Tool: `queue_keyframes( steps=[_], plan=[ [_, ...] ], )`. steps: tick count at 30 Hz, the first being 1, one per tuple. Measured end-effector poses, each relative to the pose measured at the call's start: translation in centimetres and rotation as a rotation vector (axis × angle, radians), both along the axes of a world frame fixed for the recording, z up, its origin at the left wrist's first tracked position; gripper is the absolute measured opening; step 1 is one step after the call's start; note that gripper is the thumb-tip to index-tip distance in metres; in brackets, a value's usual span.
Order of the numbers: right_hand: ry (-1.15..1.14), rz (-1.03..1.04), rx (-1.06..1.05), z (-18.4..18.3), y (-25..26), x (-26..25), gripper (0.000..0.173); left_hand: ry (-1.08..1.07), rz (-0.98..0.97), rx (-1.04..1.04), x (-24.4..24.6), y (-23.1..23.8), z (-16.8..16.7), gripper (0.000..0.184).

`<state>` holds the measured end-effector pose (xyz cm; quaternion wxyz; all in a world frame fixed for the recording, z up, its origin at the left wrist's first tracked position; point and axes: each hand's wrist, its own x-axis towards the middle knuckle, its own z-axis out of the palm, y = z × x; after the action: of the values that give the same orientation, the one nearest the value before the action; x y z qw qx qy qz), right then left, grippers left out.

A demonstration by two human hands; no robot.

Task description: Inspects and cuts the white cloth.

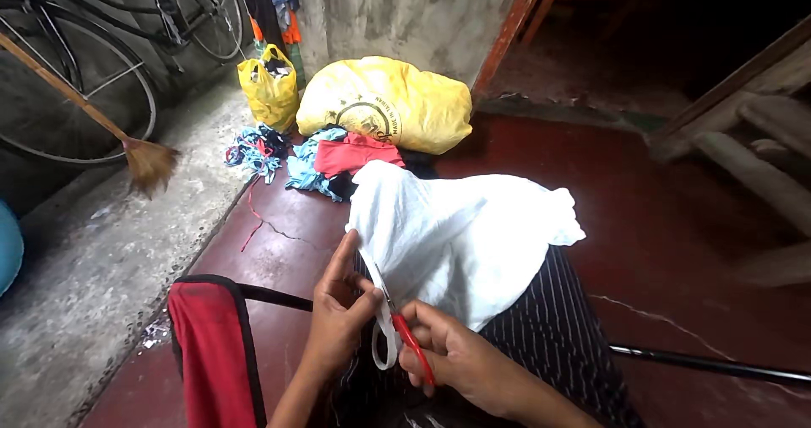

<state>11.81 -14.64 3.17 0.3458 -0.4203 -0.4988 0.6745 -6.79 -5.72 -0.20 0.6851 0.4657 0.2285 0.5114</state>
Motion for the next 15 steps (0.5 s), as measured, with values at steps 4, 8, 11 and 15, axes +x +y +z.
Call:
queue_keyframes(
  steps=[4, 8, 11, 15],
  plan=[
    [-0.018, 0.049, -0.015, 0.2, 0.5, 0.3, 0.036, 0.038, -0.014, 0.025, -0.5, 0.3, 0.2, 0.081],
    [-0.059, 0.102, 0.047, 0.2, 1.5, 0.4, 0.048, 0.039, -0.038, 0.083, -0.7, 0.2, 0.2, 0.082],
    [-0.046, 0.085, 0.052, 0.0, 1.5, 0.3, 0.049, 0.037, -0.032, 0.088, -0.7, 0.1, 0.1, 0.081],
    [-0.032, 0.047, -0.020, 0.3, 1.0, 0.1, 0.035, 0.059, -0.020, 0.075, -1.1, 0.3, 0.1, 0.082]
  ],
)
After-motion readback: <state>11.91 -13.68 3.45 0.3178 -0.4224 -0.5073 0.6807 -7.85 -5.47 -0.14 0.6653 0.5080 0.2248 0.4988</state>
